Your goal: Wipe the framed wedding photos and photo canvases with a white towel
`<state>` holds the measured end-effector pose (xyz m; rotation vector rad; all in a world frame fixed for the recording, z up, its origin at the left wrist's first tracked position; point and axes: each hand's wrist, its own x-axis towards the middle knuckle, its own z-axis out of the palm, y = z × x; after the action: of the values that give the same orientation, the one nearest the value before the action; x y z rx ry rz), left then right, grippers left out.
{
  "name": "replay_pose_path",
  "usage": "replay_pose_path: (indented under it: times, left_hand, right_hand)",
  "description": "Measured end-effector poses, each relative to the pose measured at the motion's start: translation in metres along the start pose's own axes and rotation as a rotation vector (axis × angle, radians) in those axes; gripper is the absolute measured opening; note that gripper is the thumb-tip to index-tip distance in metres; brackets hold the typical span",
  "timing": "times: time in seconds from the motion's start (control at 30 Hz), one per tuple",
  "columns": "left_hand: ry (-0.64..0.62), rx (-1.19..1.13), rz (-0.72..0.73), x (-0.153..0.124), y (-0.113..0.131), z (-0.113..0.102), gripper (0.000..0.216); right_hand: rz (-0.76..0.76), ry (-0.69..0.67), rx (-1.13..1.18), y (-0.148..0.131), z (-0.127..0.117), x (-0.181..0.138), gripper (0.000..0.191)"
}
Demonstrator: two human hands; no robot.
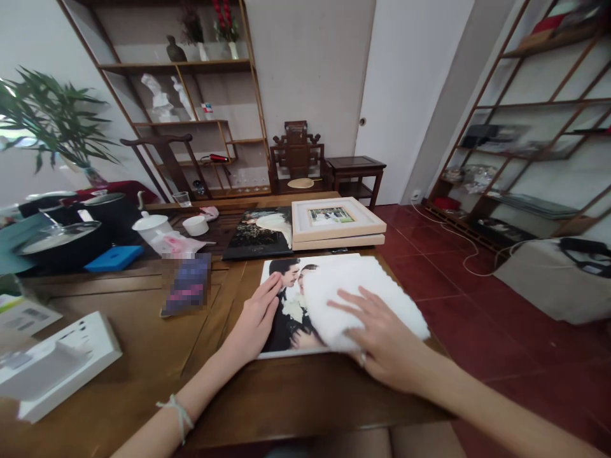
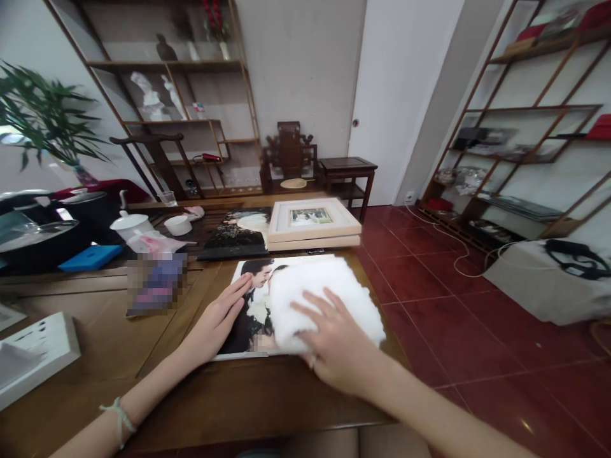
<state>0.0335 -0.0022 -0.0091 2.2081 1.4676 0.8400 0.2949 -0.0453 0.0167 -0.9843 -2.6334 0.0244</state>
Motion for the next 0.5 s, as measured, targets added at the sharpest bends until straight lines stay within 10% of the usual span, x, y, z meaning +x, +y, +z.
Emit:
replay_pose_path:
  times: [0.17, 0.5]
  left_hand:
    - [0.011, 0.001, 0.025, 0.0, -0.001, 0.0, 0.043]
    - [-0.017, 0.023, 0.025, 0.001, -0.003, -0.002, 0.043]
  right_hand:
    - [-0.115, -0.126, 0.043, -0.027, -0.01, -0.025, 0.016]
    - [0.049, 0.01, -0.017, 0.037, 0.003, 0.047, 0.022]
